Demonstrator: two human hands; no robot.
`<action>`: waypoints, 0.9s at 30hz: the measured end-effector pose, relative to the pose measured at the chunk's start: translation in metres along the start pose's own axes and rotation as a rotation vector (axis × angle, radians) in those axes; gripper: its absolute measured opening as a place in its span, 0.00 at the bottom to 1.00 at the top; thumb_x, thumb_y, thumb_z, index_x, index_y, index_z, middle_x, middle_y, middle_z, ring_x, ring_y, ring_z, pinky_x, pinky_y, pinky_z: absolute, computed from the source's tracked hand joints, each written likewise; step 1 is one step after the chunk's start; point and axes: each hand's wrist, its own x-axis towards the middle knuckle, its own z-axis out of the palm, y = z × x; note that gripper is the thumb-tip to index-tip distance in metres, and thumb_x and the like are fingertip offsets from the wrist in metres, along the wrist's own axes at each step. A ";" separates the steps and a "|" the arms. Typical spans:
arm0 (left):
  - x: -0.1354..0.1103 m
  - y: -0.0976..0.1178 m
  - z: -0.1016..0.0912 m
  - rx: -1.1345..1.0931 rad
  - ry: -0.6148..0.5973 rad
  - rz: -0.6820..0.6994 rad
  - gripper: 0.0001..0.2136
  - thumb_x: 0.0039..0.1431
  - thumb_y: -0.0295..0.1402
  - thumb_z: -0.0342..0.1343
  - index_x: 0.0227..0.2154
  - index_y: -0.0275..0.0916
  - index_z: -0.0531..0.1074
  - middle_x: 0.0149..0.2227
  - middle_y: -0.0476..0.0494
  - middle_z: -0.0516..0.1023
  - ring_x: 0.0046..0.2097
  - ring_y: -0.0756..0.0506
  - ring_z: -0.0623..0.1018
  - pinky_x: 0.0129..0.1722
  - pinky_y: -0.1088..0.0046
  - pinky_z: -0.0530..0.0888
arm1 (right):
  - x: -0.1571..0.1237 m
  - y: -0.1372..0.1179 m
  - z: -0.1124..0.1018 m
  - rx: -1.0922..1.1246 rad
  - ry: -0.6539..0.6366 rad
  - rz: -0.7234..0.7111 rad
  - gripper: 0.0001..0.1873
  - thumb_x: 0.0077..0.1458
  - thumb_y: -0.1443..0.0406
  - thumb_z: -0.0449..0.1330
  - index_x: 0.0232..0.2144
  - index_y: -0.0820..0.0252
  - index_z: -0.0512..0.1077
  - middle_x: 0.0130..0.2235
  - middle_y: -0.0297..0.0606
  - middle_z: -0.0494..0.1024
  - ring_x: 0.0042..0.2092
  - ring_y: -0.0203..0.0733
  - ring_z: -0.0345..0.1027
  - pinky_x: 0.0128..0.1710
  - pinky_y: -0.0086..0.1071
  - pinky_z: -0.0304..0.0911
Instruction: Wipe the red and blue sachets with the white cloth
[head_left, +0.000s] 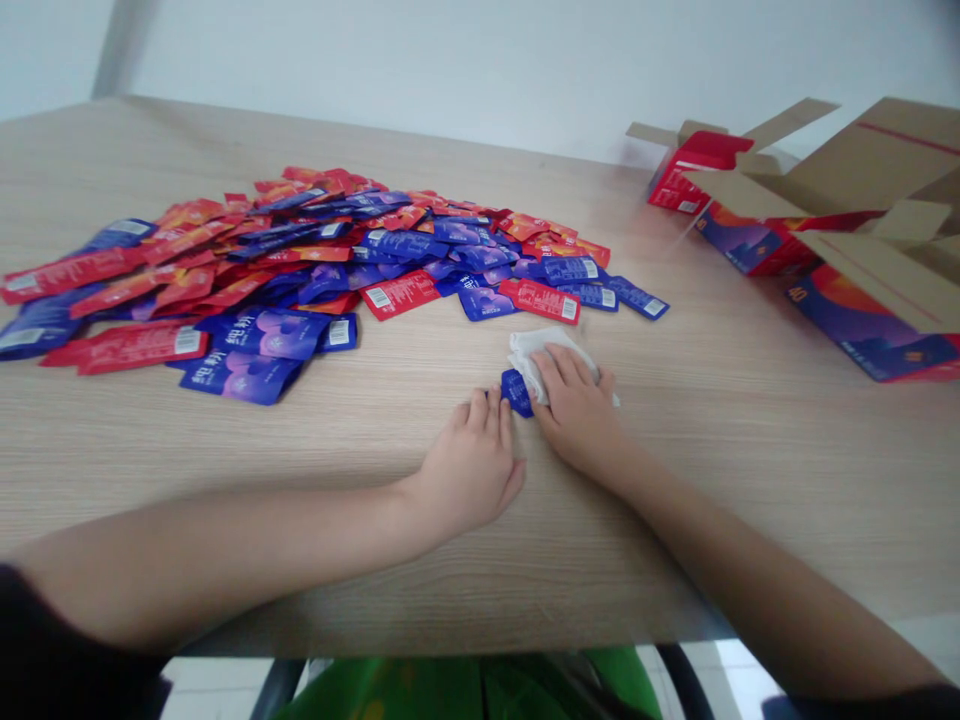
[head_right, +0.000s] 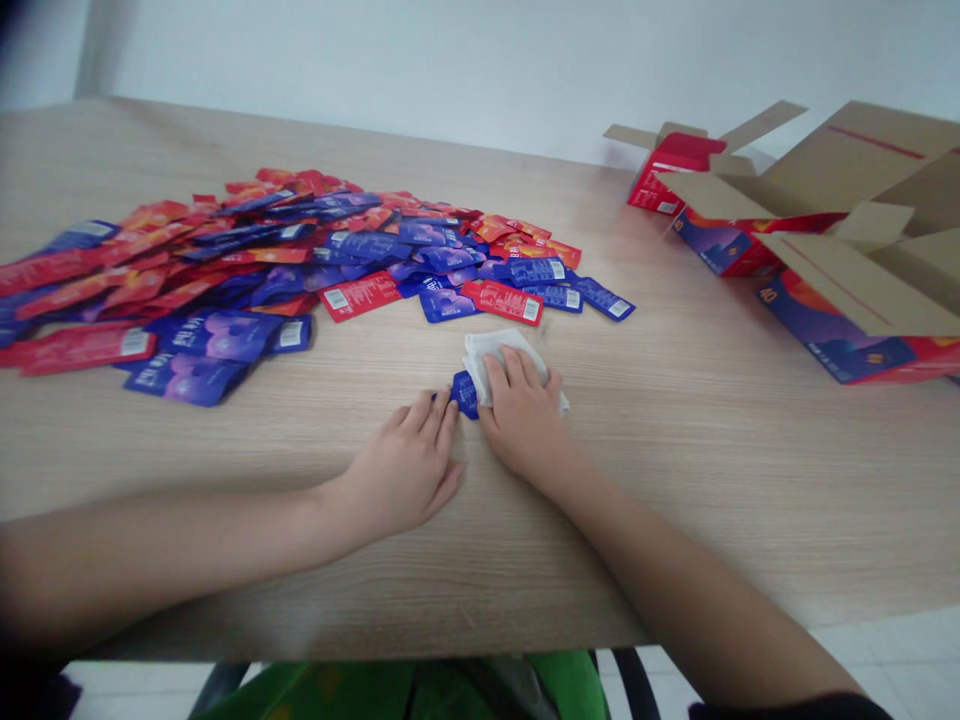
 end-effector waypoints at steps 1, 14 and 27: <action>0.000 0.000 -0.001 0.000 -0.003 0.003 0.29 0.65 0.39 0.42 0.59 0.15 0.62 0.60 0.17 0.65 0.60 0.27 0.67 0.52 0.54 0.68 | -0.002 -0.005 0.000 0.003 -0.003 -0.035 0.27 0.63 0.60 0.44 0.62 0.62 0.59 0.65 0.51 0.59 0.65 0.53 0.49 0.59 0.57 0.44; 0.000 0.000 0.003 0.022 0.026 0.005 0.30 0.65 0.40 0.42 0.59 0.15 0.61 0.60 0.18 0.65 0.59 0.27 0.68 0.51 0.55 0.69 | 0.005 0.012 -0.001 0.000 -0.017 0.061 0.27 0.63 0.59 0.45 0.62 0.60 0.59 0.65 0.50 0.60 0.64 0.54 0.52 0.57 0.56 0.48; 0.001 -0.001 -0.001 -0.005 0.004 0.006 0.29 0.65 0.39 0.42 0.58 0.15 0.62 0.60 0.17 0.65 0.59 0.27 0.67 0.51 0.54 0.69 | -0.002 -0.002 -0.008 0.030 -0.048 -0.029 0.27 0.62 0.60 0.46 0.62 0.60 0.58 0.66 0.49 0.58 0.66 0.53 0.49 0.59 0.55 0.47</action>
